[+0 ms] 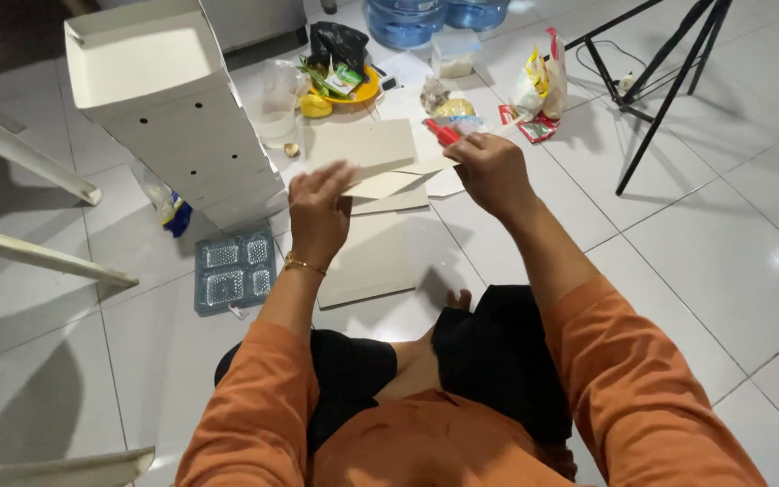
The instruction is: The person sits on the floor and folds a flat cardboard sheet into a small box by hand. They then pick up a clear plastic tray and place it inside the newly assembled box.
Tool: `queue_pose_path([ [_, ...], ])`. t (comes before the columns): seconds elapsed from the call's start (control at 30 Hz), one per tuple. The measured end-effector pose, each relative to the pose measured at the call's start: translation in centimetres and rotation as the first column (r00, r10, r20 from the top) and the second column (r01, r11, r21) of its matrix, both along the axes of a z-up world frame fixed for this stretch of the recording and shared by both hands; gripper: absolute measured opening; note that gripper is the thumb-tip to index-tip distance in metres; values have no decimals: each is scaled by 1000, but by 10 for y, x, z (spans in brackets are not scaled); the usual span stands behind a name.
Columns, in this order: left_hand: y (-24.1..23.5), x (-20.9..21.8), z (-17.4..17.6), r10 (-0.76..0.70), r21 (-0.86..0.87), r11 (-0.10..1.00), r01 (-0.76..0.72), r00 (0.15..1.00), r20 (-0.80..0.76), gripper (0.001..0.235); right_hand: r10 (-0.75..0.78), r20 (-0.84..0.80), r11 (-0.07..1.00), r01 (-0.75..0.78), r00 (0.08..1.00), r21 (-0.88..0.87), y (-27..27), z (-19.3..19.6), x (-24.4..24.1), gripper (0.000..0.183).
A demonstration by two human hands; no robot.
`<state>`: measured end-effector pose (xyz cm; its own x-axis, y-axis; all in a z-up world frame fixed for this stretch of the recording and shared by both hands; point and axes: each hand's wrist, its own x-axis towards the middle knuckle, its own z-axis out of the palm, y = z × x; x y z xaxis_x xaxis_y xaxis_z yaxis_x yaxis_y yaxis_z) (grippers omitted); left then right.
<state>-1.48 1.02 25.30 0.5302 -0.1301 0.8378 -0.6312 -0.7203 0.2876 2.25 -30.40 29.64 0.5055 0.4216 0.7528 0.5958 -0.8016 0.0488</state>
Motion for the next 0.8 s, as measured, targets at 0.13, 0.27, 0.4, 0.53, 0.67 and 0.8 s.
queue_pose_path([
  [0.13, -7, 5, -15, 251, -141, 961, -239, 965, 78, 80, -17, 421, 999, 34, 907, -32, 45, -15, 5, 2],
  [0.27, -4, 4, -52, 418, 80, 892, -445, 880, 225, 87, -33, 351, 996, 61, 936, -69, 72, -51, -2, 19],
  [0.4, 8, 11, -111, 446, 51, 873, -486, 835, 321, 83, -16, 247, 991, 49, 969, -127, 86, -110, 1, 22],
  [0.53, -14, -26, -161, 453, 315, 840, -442, 891, 42, 83, 13, 201, 982, 25, 979, -185, 97, -184, -8, 19],
  [0.67, -17, -56, -143, 407, 414, 892, -180, 719, -564, 83, 39, 72, 967, -19, 997, -253, 97, -214, -7, 14],
  [0.8, -13, -65, -122, 313, 355, 932, -67, 641, -701, 75, 57, 33, 947, -43, 998, -318, 92, -219, 2, 6],
])
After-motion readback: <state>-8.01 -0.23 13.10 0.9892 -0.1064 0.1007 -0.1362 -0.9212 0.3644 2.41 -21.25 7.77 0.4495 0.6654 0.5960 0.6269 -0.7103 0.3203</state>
